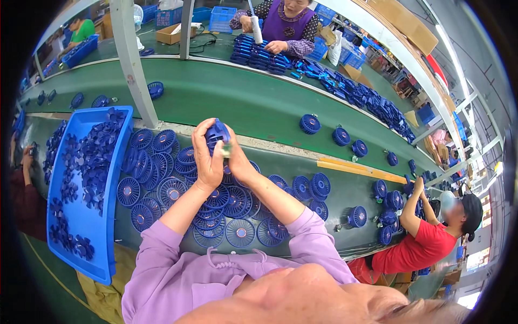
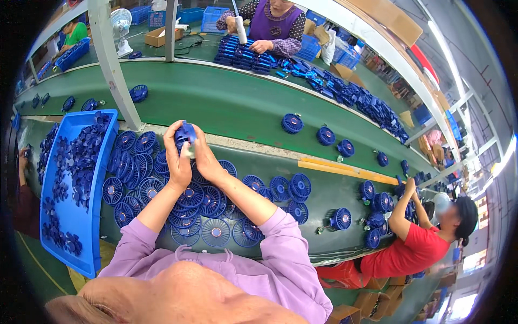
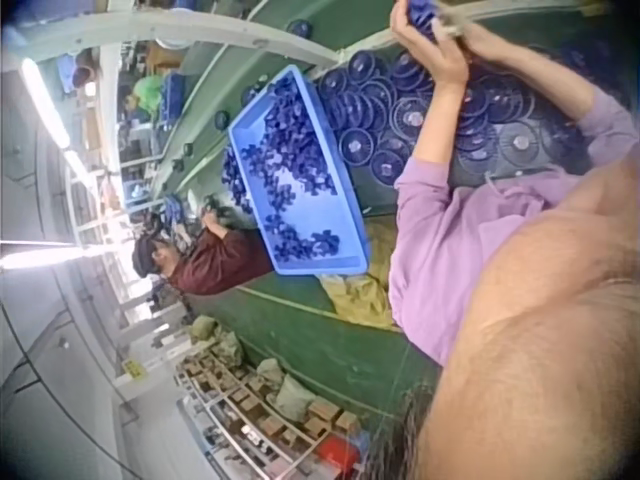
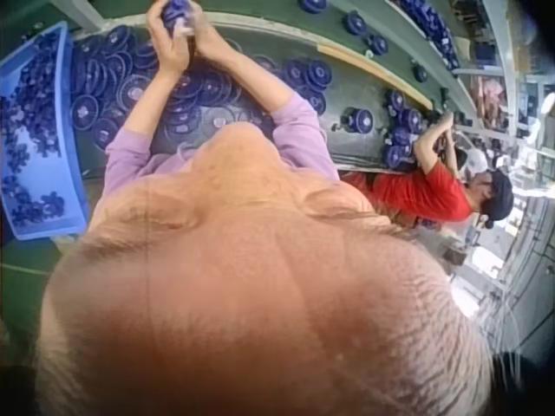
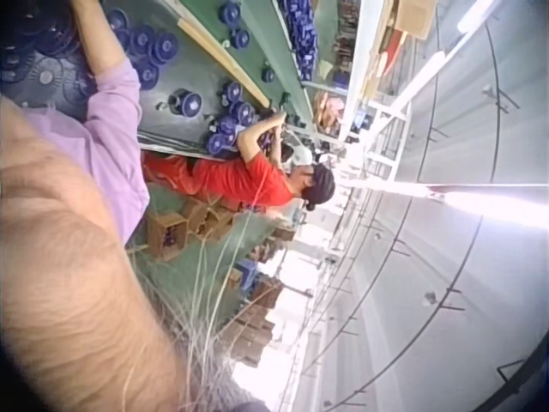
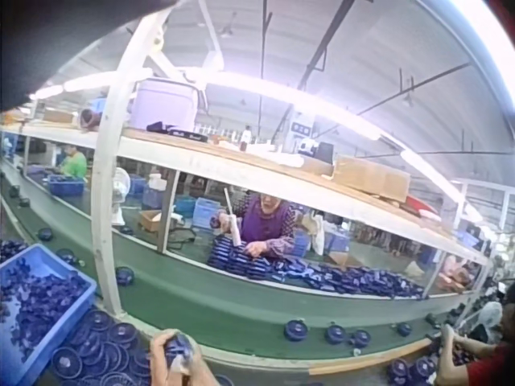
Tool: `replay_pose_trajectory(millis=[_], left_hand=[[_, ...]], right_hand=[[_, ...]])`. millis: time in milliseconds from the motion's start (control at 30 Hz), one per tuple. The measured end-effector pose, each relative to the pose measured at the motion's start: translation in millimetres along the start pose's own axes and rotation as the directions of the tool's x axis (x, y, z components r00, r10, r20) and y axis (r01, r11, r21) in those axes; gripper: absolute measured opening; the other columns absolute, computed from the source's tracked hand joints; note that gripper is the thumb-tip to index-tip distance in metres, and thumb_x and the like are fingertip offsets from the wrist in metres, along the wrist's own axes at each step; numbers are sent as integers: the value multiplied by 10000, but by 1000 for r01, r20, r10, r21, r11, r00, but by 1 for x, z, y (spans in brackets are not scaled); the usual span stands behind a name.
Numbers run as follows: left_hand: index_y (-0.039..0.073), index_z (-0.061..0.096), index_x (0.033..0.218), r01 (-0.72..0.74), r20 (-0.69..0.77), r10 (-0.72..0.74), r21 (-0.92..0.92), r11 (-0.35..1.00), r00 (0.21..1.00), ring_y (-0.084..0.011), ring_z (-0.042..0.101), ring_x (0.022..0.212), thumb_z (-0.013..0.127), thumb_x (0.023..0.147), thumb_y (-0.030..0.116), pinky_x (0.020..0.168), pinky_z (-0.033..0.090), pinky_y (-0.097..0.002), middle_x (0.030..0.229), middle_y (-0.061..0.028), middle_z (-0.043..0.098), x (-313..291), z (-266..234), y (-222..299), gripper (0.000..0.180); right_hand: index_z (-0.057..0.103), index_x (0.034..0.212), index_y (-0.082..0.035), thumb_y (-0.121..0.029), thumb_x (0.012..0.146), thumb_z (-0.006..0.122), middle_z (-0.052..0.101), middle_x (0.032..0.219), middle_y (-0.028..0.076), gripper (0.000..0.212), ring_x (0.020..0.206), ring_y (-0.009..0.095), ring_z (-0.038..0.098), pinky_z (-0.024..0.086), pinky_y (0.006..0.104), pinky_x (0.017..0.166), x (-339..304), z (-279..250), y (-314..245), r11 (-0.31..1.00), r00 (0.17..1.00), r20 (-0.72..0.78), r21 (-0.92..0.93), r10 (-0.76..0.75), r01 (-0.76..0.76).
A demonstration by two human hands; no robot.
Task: The person assembles portable fans by picking up fan parts from the table and conveyor belt, pressing the housings together by hand, and placing the assembled fans onto the conveyor belt.
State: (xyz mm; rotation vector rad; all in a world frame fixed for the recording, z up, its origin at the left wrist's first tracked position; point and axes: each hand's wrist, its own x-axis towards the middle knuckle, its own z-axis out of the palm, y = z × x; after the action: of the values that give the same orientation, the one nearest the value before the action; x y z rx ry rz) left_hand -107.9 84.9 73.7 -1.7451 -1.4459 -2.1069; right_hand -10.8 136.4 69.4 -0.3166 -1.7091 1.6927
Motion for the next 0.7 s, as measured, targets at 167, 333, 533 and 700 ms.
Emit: replay_pose_trajectory(millis=[167, 333, 533, 700], left_hand=[[15, 374, 1382, 354, -31, -416, -468, 809, 909, -225, 417, 1253, 397, 996, 252, 1077, 312, -364, 1335, -130, 439, -3, 4, 8, 454], [10, 372, 1383, 418, -59, -518, -515, 748, 854, -218, 403, 1267, 354, 997, 200, 1089, 295, -359, 1347, -126, 425, 3, 8, 29, 430], [-31, 351, 1371, 141, -154, -166, -162, 977, 974, -245, 429, 1226, 403, 978, 196, 1067, 321, -385, 1324, -161, 421, -6, 11, 19, 457], [-32, 359, 1368, 165, -142, -181, -119, 979, 973, -242, 472, 1190, 423, 967, 113, 1033, 363, -371, 1301, -167, 457, -5, 11, -12, 431]], right_hand=[[153, 1482, -5, -745, 848, 418, 293, 1465, 257, 1010, 1394, 394, 276, 241, 456, 1130, 4, -8, -10, 831, 956, 105, -475, -275, 291], [144, 1484, 2, -779, 829, 389, 266, 1487, 261, 1048, 1420, 415, 217, 212, 473, 1146, 7, -8, -12, 737, 919, 158, -555, -362, 386], [176, 1482, -8, -703, 915, 334, 292, 1476, 189, 911, 1382, 296, 296, 243, 392, 1121, 1, 10, -6, 945, 964, 5, -198, -267, 262], [246, 1452, -34, -549, 990, 326, 381, 1396, 163, 696, 1320, 262, 365, 282, 367, 1100, 9, 23, -6, 995, 993, -82, 26, -89, 92]])
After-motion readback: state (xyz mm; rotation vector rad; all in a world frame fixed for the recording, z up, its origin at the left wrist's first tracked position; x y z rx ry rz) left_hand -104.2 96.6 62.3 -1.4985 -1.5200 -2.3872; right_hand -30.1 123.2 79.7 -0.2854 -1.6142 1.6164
